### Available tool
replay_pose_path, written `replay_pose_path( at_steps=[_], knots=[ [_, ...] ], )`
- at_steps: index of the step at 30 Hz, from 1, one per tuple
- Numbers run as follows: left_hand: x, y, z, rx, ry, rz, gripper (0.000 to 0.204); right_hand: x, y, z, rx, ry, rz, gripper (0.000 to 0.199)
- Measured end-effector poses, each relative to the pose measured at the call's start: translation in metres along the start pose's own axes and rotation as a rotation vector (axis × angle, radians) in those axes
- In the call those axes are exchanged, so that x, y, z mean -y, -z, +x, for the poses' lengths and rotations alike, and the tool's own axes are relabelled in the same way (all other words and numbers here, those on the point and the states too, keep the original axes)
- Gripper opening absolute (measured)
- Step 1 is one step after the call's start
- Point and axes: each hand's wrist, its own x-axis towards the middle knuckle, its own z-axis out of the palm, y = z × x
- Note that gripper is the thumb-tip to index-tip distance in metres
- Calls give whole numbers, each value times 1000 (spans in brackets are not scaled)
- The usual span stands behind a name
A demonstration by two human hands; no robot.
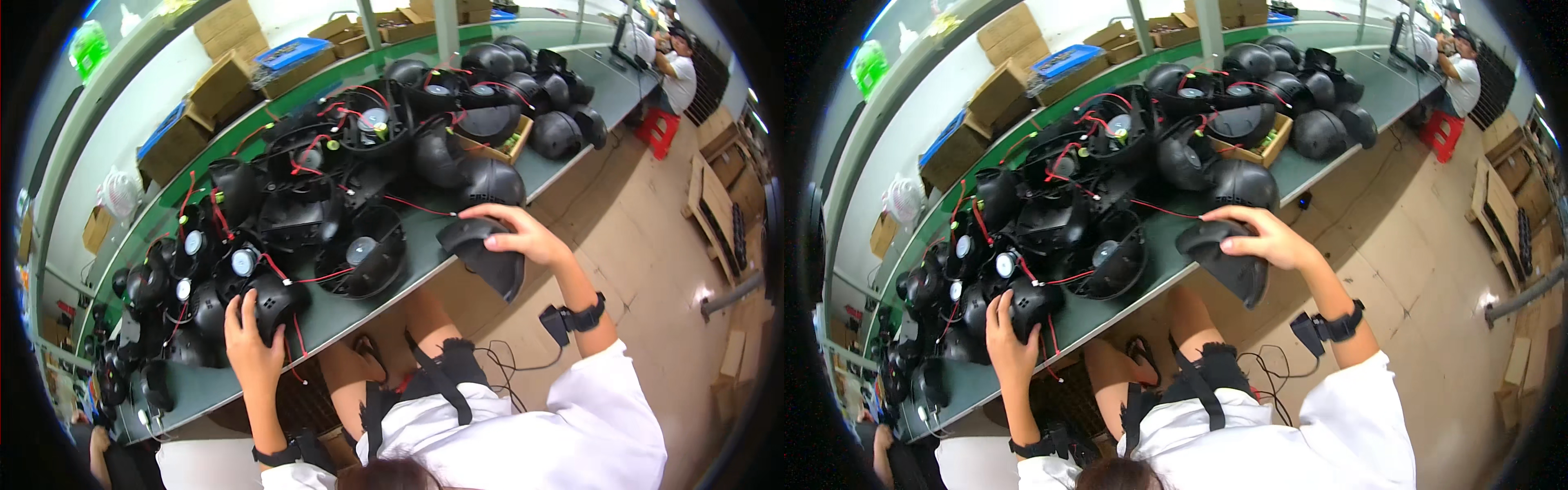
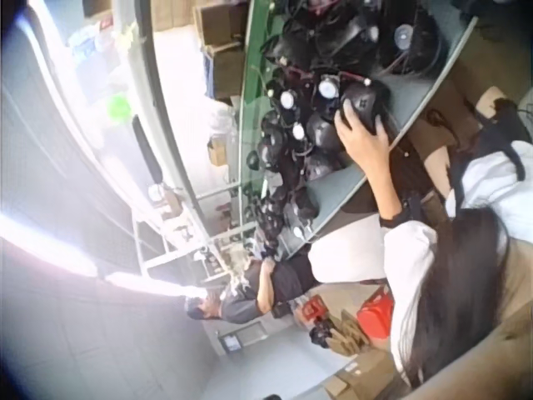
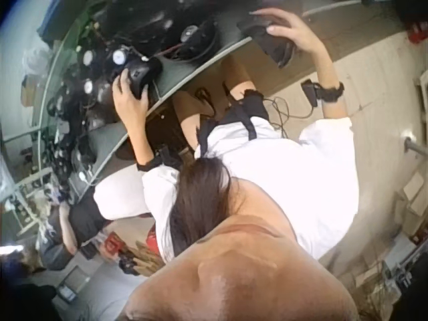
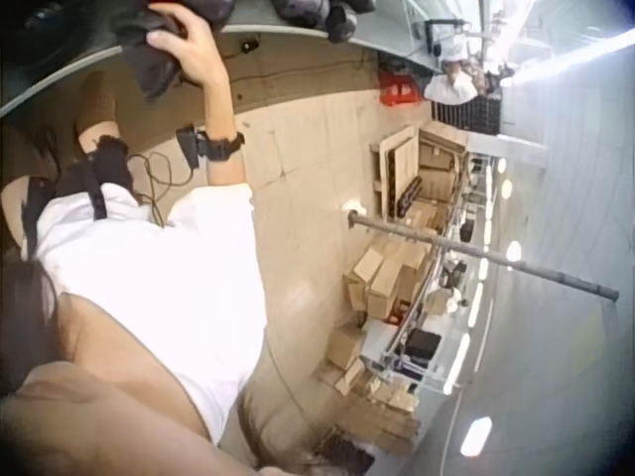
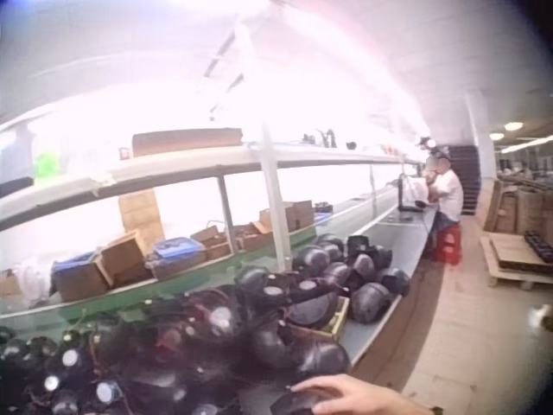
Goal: Assembling internal components into black plastic electronic housings on a factory production line.
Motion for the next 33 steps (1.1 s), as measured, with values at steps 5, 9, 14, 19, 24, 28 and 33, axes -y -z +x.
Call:
replay_pose_path(
  at_steps=[5, 9, 14, 19, 24, 28, 33],
  knots=[
    [-1, 1, 1, 4, -1, 0, 72, -10, 30, 10, 138, 129, -58, 56],
    [0, 0, 0, 16, 18, -9, 73, -6, 40, 12, 245, 90, -112, 61],
    [-7, 6, -3, 14, 50, 1, 74, 8, 41, -18, 69, 248, 4, 75],
    [-8, 12, -6, -50, 36, -142, 67, -17, 24, -32, -401, 338, 210, 82],
    [-42, 37, 16, -335, -223, -193, 44, -24, 28, -27, -313, 397, 552, 87],
    [-145, 16, 56, -91, -487, -504, 40, -25, 44, -29, -314, 451, 730, 99],
    [-270, -82, 106, 91, -624, -619, 76, -51, 64, -33, -192, 487, 919, 91]
  ],
)
